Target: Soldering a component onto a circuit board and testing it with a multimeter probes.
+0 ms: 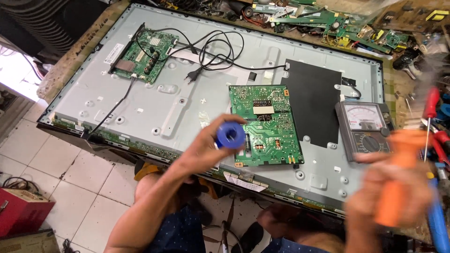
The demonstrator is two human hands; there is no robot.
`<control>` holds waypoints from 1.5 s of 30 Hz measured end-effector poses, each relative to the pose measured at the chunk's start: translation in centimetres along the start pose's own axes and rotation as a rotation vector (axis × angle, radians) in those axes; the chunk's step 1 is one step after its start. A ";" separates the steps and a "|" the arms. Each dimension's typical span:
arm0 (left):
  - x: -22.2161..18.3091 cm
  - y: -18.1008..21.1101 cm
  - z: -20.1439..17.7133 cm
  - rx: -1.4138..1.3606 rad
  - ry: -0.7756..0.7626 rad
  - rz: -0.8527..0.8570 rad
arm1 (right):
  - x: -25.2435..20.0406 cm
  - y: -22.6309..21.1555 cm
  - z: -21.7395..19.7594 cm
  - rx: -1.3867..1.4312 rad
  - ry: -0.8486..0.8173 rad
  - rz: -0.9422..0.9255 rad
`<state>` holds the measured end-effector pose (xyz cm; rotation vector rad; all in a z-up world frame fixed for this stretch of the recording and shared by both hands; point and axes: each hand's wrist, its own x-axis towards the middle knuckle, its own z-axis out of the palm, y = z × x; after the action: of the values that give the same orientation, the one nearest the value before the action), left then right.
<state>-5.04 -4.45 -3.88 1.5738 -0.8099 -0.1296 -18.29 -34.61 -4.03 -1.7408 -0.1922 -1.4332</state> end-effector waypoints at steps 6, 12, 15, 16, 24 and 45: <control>-1.4 1.5 2.9 -0.070 -0.092 -0.044 | -2.7 -3.9 6.3 -0.056 -0.301 -0.047; -1.2 1.7 3.2 -0.094 -0.102 -0.097 | -3.6 -3.8 6.1 -0.018 -0.471 -0.012; -1.1 0.2 2.9 -0.048 -0.059 -0.017 | -3.6 -2.2 5.4 -0.055 -0.459 -0.054; -1.0 0.0 2.6 -0.025 0.068 -0.022 | -3.4 -1.6 5.2 -0.107 -0.445 -0.074; 0.8 -0.5 0.7 -0.081 0.361 -0.243 | -1.8 0.1 5.3 -0.424 -0.515 0.076; 1.2 0.8 0.7 -0.089 0.345 -0.384 | -4.2 -0.8 5.2 -0.266 -0.581 0.216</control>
<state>-4.87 -5.68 -2.87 1.5947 -0.2264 -0.1631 -16.37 -28.96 -7.19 -2.2901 -0.1170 -0.7969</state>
